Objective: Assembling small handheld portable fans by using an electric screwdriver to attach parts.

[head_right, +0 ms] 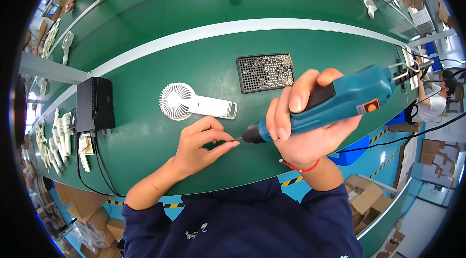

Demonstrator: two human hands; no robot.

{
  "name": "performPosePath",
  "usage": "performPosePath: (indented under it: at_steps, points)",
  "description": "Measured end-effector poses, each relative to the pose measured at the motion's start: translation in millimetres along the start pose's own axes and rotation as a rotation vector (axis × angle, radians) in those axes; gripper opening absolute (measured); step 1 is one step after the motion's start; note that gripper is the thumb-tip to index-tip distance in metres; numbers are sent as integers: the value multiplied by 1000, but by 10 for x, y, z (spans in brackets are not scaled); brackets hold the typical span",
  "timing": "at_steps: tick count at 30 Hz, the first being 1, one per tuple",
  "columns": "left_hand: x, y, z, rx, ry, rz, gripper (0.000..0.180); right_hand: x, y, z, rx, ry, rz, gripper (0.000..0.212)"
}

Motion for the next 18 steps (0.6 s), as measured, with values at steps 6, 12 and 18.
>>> performPosePath:
  at_steps: [6,12,18]
  points:
    - [-24,-30,-40,-85,-49,-42,15,40,-6,60,49,-3,-18,66]
    - [0,-21,-64,-140,-93,-115,12,161,56,140,103,-68,-163,52]
    - [-12,103,-69,-131,-74,-155,9,147,102,232,103,72,-257,71]
Point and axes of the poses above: each hand's wrist, its own y-axis towards the middle knuckle, its own x-axis out of the palm, z = x × y, the point moved 5 cm from there along y, towards the middle knuckle
